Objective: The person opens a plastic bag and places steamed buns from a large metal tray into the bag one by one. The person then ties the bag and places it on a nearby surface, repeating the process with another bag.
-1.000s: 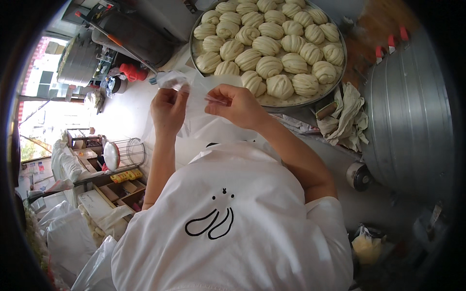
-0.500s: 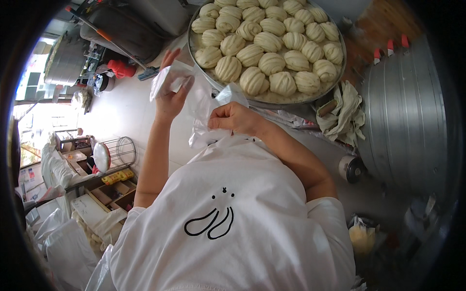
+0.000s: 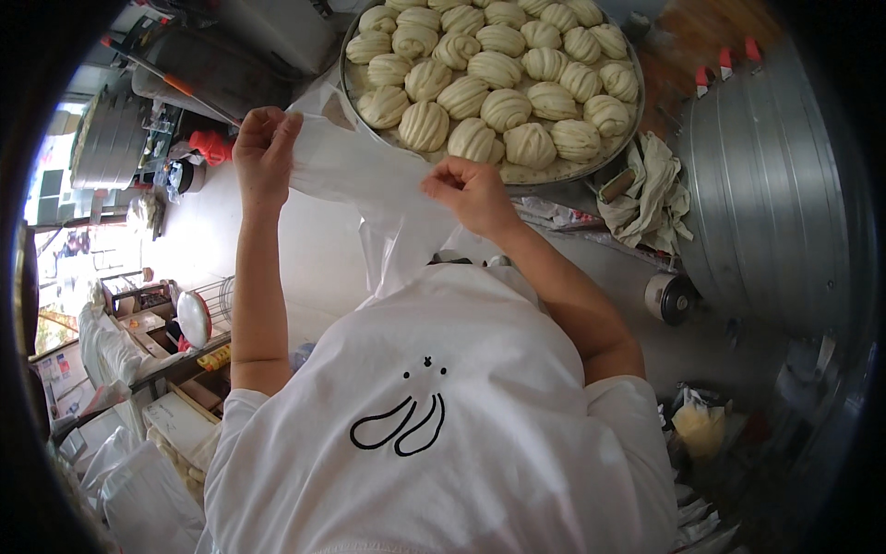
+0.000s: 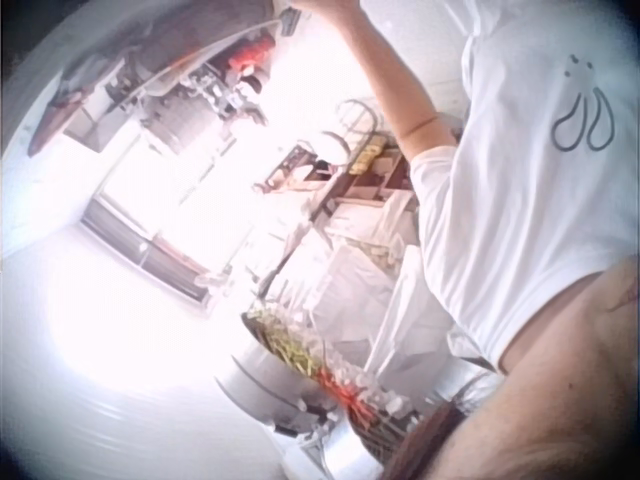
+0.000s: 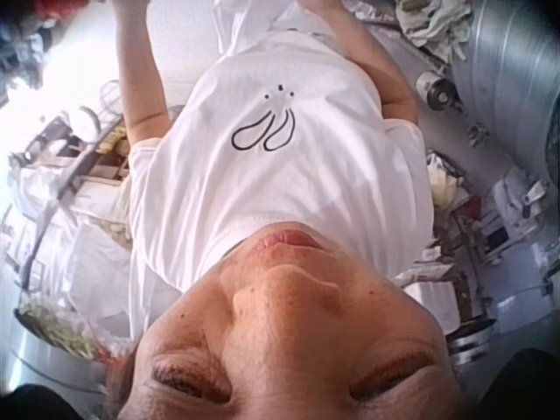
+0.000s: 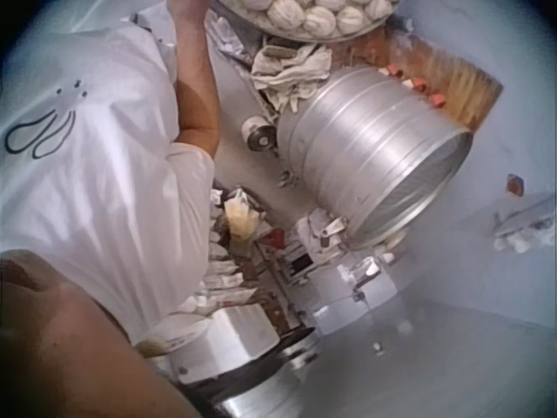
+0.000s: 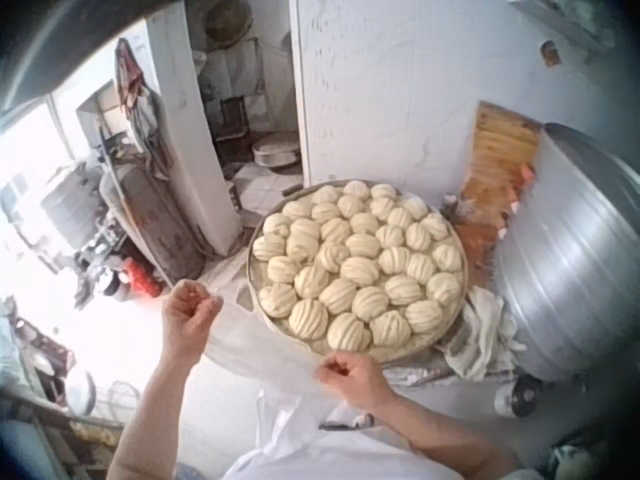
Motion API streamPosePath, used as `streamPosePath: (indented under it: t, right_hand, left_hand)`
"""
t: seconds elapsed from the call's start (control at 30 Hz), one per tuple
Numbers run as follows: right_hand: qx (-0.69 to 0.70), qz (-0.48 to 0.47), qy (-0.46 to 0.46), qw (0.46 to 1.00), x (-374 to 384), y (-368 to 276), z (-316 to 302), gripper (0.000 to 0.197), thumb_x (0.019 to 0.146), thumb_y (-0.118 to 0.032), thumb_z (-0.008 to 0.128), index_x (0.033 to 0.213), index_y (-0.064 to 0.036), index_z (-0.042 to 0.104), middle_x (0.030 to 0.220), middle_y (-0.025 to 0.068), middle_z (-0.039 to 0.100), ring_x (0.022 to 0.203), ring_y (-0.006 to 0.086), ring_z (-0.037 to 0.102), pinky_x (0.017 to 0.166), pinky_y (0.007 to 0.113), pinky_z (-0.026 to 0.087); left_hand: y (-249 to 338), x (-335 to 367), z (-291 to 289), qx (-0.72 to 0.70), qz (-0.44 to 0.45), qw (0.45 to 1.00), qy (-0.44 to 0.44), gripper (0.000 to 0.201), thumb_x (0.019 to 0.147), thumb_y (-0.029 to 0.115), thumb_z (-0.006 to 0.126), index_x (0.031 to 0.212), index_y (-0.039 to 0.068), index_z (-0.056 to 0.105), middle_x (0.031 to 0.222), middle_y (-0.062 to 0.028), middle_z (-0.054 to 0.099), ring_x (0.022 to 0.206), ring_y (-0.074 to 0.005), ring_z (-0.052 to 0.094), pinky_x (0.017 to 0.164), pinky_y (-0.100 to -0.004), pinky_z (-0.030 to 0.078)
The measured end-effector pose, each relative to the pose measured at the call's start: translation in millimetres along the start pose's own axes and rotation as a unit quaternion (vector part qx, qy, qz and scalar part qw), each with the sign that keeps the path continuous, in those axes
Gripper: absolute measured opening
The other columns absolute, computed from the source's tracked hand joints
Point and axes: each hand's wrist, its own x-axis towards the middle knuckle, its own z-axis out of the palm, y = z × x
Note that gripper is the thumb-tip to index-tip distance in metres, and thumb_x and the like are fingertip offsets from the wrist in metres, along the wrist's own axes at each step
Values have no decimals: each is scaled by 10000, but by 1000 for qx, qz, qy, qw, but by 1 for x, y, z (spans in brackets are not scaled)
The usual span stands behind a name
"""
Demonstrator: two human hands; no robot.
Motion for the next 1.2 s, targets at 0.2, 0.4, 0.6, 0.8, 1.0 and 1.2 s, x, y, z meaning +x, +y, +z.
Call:
streamPosePath:
  t: [0.2, 0.4, 0.6, 0.8, 1.0, 1.2]
  right_hand:
    - [145, -3, -143, 979, 12, -31, 14, 187, 858, -144, 728, 992, -20, 686, 859, 3, 672, 806, 64, 588, 737, 208, 476]
    - [123, -20, -83, 989, 28, -58, 19, 150, 871, -168, 713, 892, -19, 712, 808, 16, 675, 749, 73, 577, 713, 213, 474]
    - [72, 2, 32, 997, 30, -22, 26, 201, 844, -200, 724, 910, -9, 725, 769, 29, 695, 654, 57, 582, 598, 210, 468]
    - [63, -72, 30, 995, 10, 6, 31, 178, 822, -158, 713, 883, 8, 729, 755, 63, 704, 700, 89, 637, 657, 254, 522]
    - [79, -37, 51, 995, -20, -5, 30, 178, 771, -159, 754, 757, 2, 679, 670, 73, 677, 613, 114, 641, 613, 255, 516]
    - [-39, -108, 97, 989, -26, 6, 24, 243, 685, -205, 795, 715, -25, 634, 692, 86, 671, 640, 155, 640, 598, 310, 497]
  left_hand:
    - [24, 15, -3, -2, 80, 987, -140, 176, 867, 85, 722, 989, 27, 611, 719, 61, 557, 630, -7, 486, 564, -161, 374]
    - [44, 42, -4, 103, 168, 966, -167, 279, 865, 95, 719, 1123, 24, 643, 716, 41, 569, 651, -15, 520, 595, -167, 431]
    - [34, 11, 9, 252, 225, 941, 7, 430, 777, 88, 756, 1189, 90, 636, 1071, -54, 653, 949, -158, 627, 766, -263, 503]
    - [-9, -94, 53, -80, -267, 954, -114, 257, 916, 95, 638, 1145, 4, 567, 887, -12, 583, 702, -56, 525, 591, -189, 411]
    - [-20, -123, 71, -229, -303, 913, -148, 170, 944, 121, 609, 1063, 8, 562, 986, -65, 625, 874, -125, 607, 791, -250, 504]
    - [-28, -124, 78, -230, -295, 918, -132, 141, 957, 125, 585, 998, -10, 598, 929, -73, 639, 842, -141, 608, 801, -261, 502]
